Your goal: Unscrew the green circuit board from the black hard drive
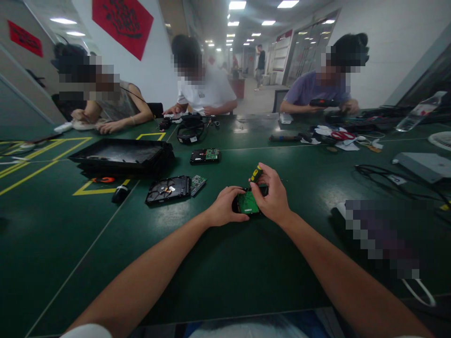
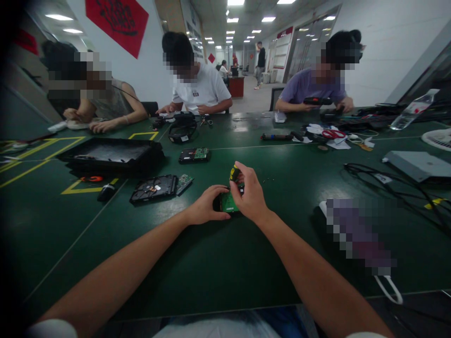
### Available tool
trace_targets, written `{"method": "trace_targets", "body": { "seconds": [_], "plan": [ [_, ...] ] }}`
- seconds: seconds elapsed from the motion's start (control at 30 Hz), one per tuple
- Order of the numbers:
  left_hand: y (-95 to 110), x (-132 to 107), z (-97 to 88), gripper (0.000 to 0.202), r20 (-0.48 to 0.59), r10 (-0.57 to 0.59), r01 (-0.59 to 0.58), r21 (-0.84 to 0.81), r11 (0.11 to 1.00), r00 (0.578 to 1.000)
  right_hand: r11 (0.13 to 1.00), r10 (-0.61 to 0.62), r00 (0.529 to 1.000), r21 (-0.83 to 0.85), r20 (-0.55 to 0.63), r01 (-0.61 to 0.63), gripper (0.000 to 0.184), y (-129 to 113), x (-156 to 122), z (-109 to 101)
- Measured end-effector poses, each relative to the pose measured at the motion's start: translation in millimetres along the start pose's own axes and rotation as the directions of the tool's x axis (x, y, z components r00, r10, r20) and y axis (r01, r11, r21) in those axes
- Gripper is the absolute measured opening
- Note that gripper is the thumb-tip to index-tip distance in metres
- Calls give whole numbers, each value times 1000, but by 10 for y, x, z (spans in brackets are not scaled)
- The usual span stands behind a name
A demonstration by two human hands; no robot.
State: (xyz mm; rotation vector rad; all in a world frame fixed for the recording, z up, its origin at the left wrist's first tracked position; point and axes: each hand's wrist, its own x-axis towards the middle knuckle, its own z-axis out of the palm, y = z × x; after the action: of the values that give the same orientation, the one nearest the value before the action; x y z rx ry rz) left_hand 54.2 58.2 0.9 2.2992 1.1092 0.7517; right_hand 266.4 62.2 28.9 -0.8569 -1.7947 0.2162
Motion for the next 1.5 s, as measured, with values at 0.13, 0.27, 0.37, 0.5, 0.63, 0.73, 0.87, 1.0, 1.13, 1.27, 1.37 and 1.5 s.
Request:
{"method": "trace_targets", "body": {
  "seconds": [0.13,0.27,0.37,0.5,0.63,0.73,0.87,1.0,1.13,1.27,1.37,1.5],
  "plan": [
    [0,-1,5,81,-8,-5,5,-14,1000,1000,1000,2,1000,7,-2,-2,62,-2,3,-2],
    [-4,-9,5,81,-15,-5,5,-16,1000,1000,1000,8,1000,-27,-25,-9,63,-2,17,-17],
    [-2,-13,2,81,-13,6,-6,-13,1000,1000,997,-20,1000,-80,-22,18,60,-14,33,-43],
    [6,-14,2,80,-11,4,-4,-14,1000,1000,997,-30,999,-71,12,31,60,-33,40,-58],
    [6,-13,4,81,-11,-3,3,-13,1000,1000,999,-8,1000,-46,0,8,60,-20,31,-40],
    [-7,-13,6,82,-10,0,0,-12,1000,1000,993,-18,999,-114,-40,13,61,-11,33,-46],
    [-27,-17,12,83,-10,16,-16,5,1000,1000,991,-50,999,-127,-9,48,60,-38,50,-83],
    [-24,-19,12,82,-7,21,-21,9,1000,1000,997,-35,999,-69,27,37,62,-60,51,-82],
    [-7,-16,-1,81,-3,14,-14,6,1000,1000,997,-3,999,-74,-42,0,65,-33,41,-48],
    [-2,-13,-12,82,3,22,-22,13,1000,1000,996,-19,999,-85,-45,15,59,-25,38,-46],
    [-14,-13,-5,82,-1,32,-32,9,999,999,997,-26,999,-74,-18,25,59,-39,38,-57],
    [-42,-7,17,82,-3,34,-34,6,999,999,997,-37,999,-72,-25,35,58,-31,39,-53]
  ]
}}
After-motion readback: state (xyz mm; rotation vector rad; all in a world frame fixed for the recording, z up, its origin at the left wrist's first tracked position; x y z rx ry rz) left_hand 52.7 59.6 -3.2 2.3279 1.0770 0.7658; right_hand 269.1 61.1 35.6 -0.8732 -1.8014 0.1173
